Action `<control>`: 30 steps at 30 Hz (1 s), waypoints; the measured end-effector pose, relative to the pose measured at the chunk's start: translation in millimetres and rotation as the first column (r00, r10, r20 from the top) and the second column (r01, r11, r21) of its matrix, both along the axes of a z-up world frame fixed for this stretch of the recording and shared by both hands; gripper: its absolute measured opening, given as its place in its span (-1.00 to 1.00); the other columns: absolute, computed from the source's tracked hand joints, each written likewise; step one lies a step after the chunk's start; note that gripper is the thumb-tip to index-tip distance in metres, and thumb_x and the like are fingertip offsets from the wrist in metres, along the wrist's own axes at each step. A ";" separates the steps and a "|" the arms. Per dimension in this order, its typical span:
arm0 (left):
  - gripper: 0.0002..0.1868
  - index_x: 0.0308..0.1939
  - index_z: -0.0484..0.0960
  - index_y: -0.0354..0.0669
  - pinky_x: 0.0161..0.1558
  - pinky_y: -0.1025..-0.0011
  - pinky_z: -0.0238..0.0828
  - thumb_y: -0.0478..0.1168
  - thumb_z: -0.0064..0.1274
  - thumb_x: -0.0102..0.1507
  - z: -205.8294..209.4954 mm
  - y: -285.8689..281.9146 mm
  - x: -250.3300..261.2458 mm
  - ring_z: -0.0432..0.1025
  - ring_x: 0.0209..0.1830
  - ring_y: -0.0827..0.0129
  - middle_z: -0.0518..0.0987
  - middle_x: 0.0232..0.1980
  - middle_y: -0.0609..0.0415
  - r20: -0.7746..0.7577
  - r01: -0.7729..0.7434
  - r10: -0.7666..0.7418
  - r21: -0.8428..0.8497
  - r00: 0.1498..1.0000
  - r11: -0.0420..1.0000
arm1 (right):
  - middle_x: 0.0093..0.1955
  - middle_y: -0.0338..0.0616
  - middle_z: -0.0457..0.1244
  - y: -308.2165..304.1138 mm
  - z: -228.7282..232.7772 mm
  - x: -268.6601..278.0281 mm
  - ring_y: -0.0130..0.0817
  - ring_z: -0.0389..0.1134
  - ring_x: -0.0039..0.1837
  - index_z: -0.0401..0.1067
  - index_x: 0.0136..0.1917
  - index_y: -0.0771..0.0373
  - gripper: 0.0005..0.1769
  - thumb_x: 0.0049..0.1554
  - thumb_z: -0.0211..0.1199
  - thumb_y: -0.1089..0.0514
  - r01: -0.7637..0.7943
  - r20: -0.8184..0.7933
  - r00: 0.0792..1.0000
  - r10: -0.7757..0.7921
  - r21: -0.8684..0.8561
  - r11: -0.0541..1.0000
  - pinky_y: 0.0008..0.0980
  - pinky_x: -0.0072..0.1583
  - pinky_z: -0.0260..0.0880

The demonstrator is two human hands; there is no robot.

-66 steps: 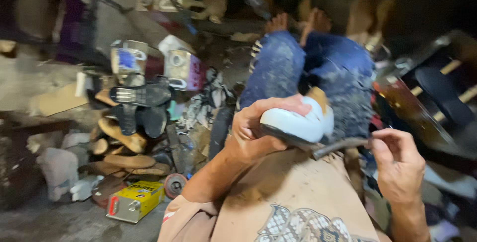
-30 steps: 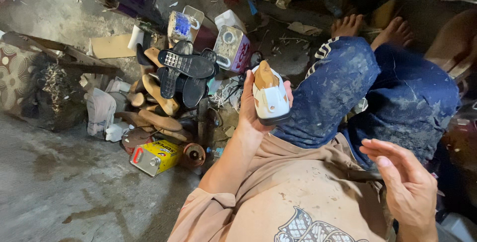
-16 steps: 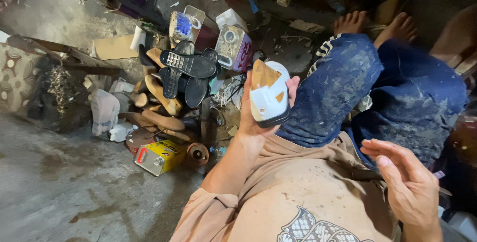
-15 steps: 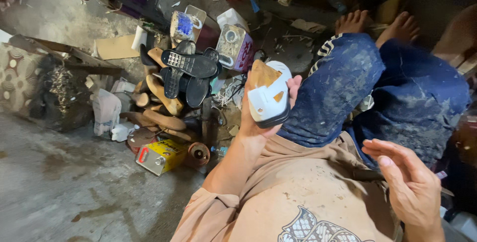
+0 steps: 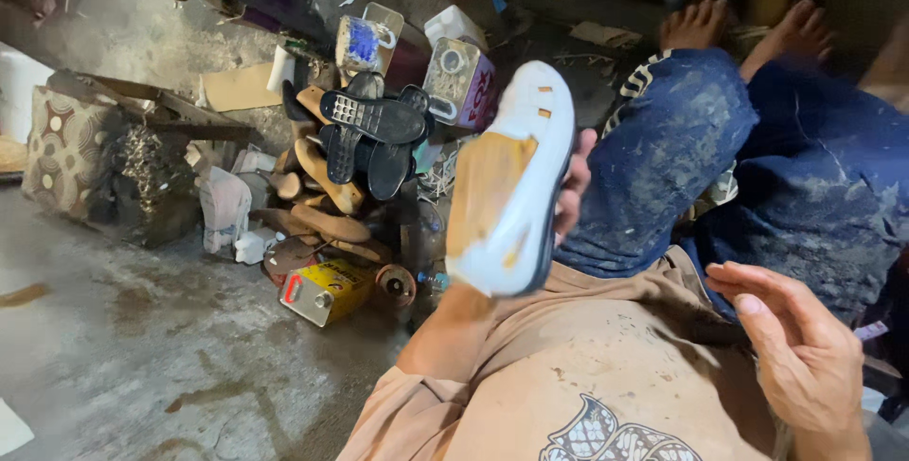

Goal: The person uses a metal tool to scrape and shape the sole of a white shoe. They then pick up a black shoe sole, fit it onto the white shoe, and press it into place. Finally, they use the metal tool again to work on the edges of the attached sole.

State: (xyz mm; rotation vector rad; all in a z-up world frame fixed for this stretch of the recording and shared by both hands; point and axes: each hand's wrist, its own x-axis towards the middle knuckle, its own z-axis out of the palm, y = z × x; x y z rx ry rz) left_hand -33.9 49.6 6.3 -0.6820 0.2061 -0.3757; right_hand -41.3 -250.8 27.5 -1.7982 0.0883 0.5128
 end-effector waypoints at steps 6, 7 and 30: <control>0.25 0.61 0.08 -0.18 0.24 0.08 0.50 0.37 0.29 0.05 -62.5 -9.8 -7.0 0.35 0.26 -0.02 0.34 0.31 -0.21 0.410 0.178 -0.261 0.230 0.874 0.957 | 0.17 0.03 0.40 5.3 7.8 4.5 -0.28 0.45 0.20 0.45 0.21 0.43 -0.72 0.30 0.04 0.31 -0.055 0.022 0.998 0.058 -0.111 0.992 -0.40 0.35 0.38; 0.20 0.57 0.11 -0.37 0.17 0.13 0.41 0.43 0.14 0.16 -54.4 -20.1 -10.5 0.33 0.22 0.02 0.35 0.35 -0.23 0.373 0.032 -0.137 0.273 0.918 0.961 | 0.16 0.00 0.41 4.6 7.6 4.7 -0.32 0.44 0.20 0.47 0.20 0.40 -0.72 0.30 0.04 0.31 -0.069 0.028 0.997 0.073 -0.126 0.990 -0.41 0.34 0.37; 0.34 0.67 -0.20 -0.30 0.53 0.31 0.19 0.43 0.21 0.18 31.9 -87.6 -19.0 0.33 0.40 0.34 0.32 0.47 -0.19 0.231 -0.229 -0.003 0.967 0.973 0.112 | 0.61 0.26 0.04 29.1 -6.4 -14.0 -0.03 0.12 0.60 0.18 0.42 0.40 -0.08 0.17 0.12 -0.42 0.055 -0.006 0.998 -0.062 0.569 0.821 -0.06 0.55 0.13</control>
